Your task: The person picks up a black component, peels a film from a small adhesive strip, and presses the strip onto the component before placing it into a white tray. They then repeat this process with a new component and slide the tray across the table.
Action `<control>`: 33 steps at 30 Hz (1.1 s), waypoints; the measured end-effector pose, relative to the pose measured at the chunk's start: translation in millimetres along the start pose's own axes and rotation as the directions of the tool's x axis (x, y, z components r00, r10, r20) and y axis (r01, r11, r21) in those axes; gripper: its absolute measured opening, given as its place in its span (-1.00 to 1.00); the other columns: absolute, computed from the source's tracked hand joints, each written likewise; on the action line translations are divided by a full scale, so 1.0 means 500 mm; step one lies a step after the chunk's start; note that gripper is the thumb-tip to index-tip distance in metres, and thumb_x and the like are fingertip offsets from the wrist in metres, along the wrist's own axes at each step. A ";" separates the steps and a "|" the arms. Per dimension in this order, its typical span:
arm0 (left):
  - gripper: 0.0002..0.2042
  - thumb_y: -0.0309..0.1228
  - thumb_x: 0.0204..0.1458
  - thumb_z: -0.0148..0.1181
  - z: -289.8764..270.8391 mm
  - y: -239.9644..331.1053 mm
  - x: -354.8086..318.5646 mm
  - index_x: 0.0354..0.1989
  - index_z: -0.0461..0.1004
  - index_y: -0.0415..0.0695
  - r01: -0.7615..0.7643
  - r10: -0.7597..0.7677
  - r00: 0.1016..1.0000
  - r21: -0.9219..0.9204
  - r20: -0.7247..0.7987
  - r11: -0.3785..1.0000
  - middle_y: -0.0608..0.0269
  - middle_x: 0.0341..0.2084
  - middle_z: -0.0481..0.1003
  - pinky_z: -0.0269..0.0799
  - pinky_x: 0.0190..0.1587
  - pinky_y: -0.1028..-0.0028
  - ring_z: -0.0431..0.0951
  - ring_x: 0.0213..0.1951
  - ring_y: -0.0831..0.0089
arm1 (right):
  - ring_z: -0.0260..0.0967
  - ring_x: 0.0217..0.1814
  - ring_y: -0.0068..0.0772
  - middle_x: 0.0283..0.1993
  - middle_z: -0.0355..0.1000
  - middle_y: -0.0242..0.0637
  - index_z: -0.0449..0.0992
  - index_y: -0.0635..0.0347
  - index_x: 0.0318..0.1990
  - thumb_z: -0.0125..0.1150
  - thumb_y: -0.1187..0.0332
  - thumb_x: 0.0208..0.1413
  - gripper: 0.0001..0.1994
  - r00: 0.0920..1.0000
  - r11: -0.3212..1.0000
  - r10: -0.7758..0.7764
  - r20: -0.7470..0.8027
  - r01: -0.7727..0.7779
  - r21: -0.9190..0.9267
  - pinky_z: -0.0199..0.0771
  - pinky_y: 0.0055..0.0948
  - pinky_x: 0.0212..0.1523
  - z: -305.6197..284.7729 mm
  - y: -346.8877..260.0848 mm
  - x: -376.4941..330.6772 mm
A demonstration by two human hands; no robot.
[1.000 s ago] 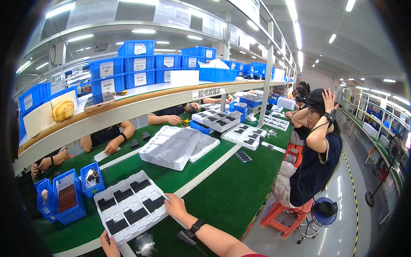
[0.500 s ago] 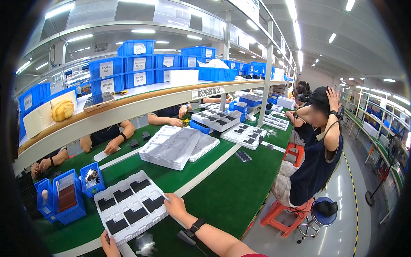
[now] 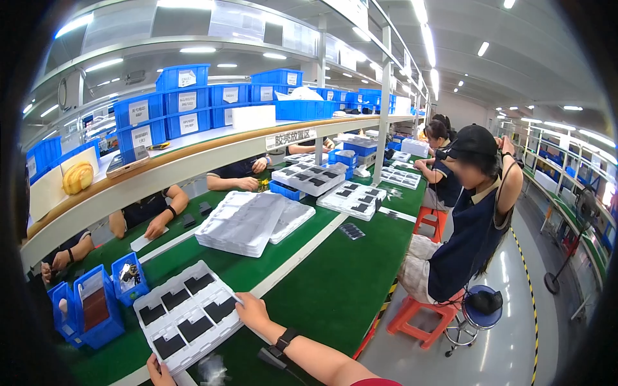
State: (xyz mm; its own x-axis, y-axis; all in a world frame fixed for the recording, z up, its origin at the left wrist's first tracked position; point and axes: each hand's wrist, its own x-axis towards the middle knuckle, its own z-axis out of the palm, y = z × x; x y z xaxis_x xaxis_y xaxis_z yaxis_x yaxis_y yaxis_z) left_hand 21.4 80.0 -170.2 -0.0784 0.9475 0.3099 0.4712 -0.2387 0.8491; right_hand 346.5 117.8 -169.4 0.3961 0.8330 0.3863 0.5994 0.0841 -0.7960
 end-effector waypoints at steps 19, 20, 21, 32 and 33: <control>-0.68 -0.46 0.09 -0.09 0.000 0.001 0.001 0.01 0.23 -0.32 0.036 -0.036 0.999 -0.037 0.004 0.999 -0.04 -0.07 0.30 0.19 0.02 0.40 0.32 -0.04 0.23 | 0.32 -0.07 -0.10 -0.08 0.36 -0.09 0.37 0.28 -0.10 0.00 0.36 -0.05 -0.68 1.000 1.000 -0.010 0.002 0.010 -0.021 0.28 -0.28 -0.04 0.004 0.003 0.000; -0.68 -0.46 0.09 -0.09 0.001 0.003 0.003 0.01 0.23 -0.32 0.036 -0.035 0.999 -0.036 0.004 0.999 -0.04 -0.07 0.30 0.19 0.02 0.40 0.32 -0.04 0.23 | 0.32 -0.07 -0.10 -0.08 0.36 -0.09 0.37 0.28 -0.10 0.00 0.36 -0.05 -0.68 1.000 1.000 -0.009 0.001 0.009 -0.020 0.28 -0.28 -0.04 0.003 0.003 0.001; -0.68 -0.47 0.09 -0.09 0.001 0.004 0.001 0.01 0.23 -0.32 0.035 -0.035 0.999 -0.022 0.005 0.999 -0.04 -0.07 0.30 0.19 0.02 0.40 0.32 -0.05 0.23 | 0.32 -0.07 -0.10 -0.08 0.35 -0.09 0.37 0.28 -0.10 0.00 0.36 -0.05 -0.68 1.000 1.000 -0.012 0.005 0.012 -0.023 0.28 -0.28 -0.04 0.000 0.001 0.002; -0.69 -0.47 0.09 -0.10 -0.002 -0.007 0.008 0.01 0.23 -0.32 -0.001 0.001 1.000 0.018 0.005 1.000 -0.05 -0.07 0.31 0.20 0.00 0.39 0.33 -0.06 0.22 | 0.34 -0.09 -0.08 -0.10 0.37 -0.09 0.38 0.27 -0.11 0.02 0.35 -0.02 -0.69 0.998 0.997 -0.057 -0.027 0.056 -0.046 0.32 -0.29 -0.06 0.007 0.011 0.003; -0.68 -0.46 0.09 -0.09 -0.003 -0.011 0.005 0.01 0.23 -0.32 0.002 -0.002 1.000 0.011 0.003 1.000 -0.05 -0.07 0.31 0.21 0.00 0.39 0.33 -0.06 0.22 | 0.34 -0.10 -0.07 -0.10 0.37 -0.09 0.38 0.27 -0.11 0.03 0.35 -0.03 -0.69 0.998 0.998 -0.051 -0.027 0.050 -0.047 0.33 -0.28 -0.07 0.009 0.010 0.000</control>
State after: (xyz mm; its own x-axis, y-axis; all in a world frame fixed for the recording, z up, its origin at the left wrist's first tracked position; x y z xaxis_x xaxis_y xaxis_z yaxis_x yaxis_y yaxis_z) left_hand 17.1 83.5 -173.2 -0.0769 0.9485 0.3074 0.4803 -0.2350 0.8450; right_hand 346.4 120.7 -175.6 0.3837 0.8123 0.4392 0.6504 0.1000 -0.7530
